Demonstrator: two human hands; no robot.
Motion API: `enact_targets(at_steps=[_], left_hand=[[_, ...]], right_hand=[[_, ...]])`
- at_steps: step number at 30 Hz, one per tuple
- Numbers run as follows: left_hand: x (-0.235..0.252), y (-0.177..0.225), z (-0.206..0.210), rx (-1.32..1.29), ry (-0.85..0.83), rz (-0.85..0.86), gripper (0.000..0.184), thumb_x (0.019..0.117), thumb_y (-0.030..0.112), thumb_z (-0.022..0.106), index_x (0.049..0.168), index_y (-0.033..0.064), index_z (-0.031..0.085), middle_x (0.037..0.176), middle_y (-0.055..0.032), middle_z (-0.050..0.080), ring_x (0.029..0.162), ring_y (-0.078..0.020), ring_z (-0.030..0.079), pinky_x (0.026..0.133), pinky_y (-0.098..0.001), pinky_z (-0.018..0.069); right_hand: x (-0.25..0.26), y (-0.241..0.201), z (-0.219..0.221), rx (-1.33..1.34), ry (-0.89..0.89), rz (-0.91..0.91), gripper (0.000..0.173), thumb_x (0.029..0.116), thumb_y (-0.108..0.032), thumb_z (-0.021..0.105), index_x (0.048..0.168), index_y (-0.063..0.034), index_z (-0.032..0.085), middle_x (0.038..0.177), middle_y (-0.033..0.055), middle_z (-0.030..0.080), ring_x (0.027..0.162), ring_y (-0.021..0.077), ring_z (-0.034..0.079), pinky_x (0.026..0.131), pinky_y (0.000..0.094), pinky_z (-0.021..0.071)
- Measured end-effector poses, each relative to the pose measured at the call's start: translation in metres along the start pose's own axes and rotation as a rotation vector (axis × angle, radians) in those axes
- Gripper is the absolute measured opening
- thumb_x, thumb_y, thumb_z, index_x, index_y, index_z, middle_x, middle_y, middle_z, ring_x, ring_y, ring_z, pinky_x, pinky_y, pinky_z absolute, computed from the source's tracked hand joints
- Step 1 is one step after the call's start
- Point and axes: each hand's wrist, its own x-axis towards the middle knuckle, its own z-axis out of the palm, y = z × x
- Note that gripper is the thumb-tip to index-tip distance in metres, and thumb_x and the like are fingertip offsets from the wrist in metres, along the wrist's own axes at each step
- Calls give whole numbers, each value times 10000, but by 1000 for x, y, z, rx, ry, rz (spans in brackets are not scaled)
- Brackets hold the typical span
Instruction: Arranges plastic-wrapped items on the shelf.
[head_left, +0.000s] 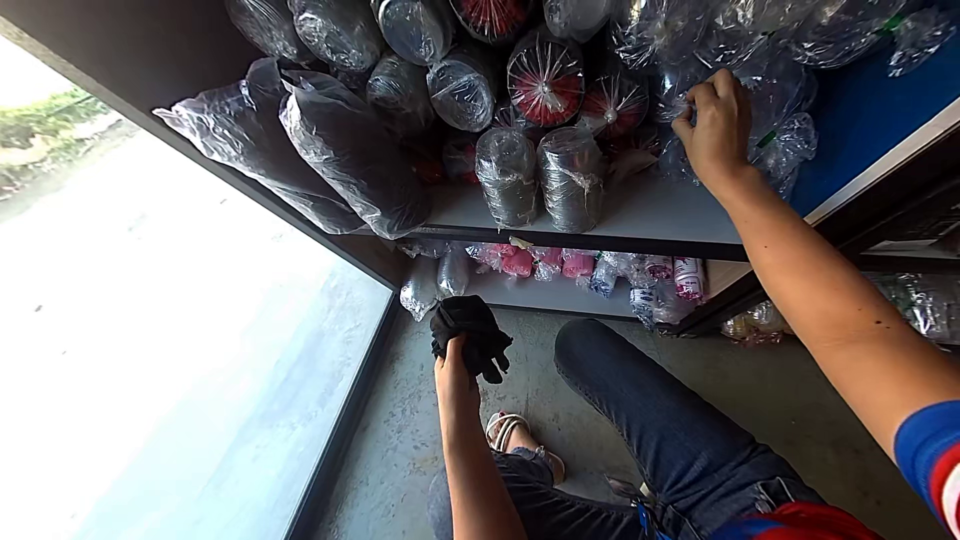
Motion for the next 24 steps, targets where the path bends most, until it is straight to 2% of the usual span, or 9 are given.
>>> enact_targets(at_steps=[5,8,12,17,24], left_hand=[[0,-1,-1,-7,-1,4,168,1067,126,449,1132,25,566,855,-21,672,763,-76,682,704,-272,593],[0,0,-2,-15,-5,1,170,1070,128,445,1129,26,568,859,-23,673,765,-76,683,704,-268,592],[0,1,-1,-13,0,2,172,1068,128,449,1132,24,570,861,-21,676,768,-74,683,711,-266,591],[1,-1,-1,-6,-10,1,169,1067,125,445,1116,25,573,850,-21,675,763,-79,684,702,-272,592],[1,-1,0,0,-12,3,169,1070,124,445,1135,26,566,862,-14,678,776,-69,684,717,-264,592]], right_hand=[[-6,5,4,46,58,-29,272,994,-85,537,1175,86,646,1238,317,568,1182,472,564,1006,526,466],[-11,5,5,62,47,-20,333,998,-108,547,1254,103,581,1256,346,547,1181,500,563,1009,543,467],[-14,5,6,96,67,15,459,979,-130,603,1361,102,500,1294,340,553,1194,475,579,1030,525,466],[-18,9,7,107,106,11,490,966,-180,649,1344,102,517,1288,338,551,1178,464,586,1023,507,475],[-24,14,9,103,101,-12,441,989,-184,620,1325,95,557,1295,342,542,1199,485,565,1023,519,473]])
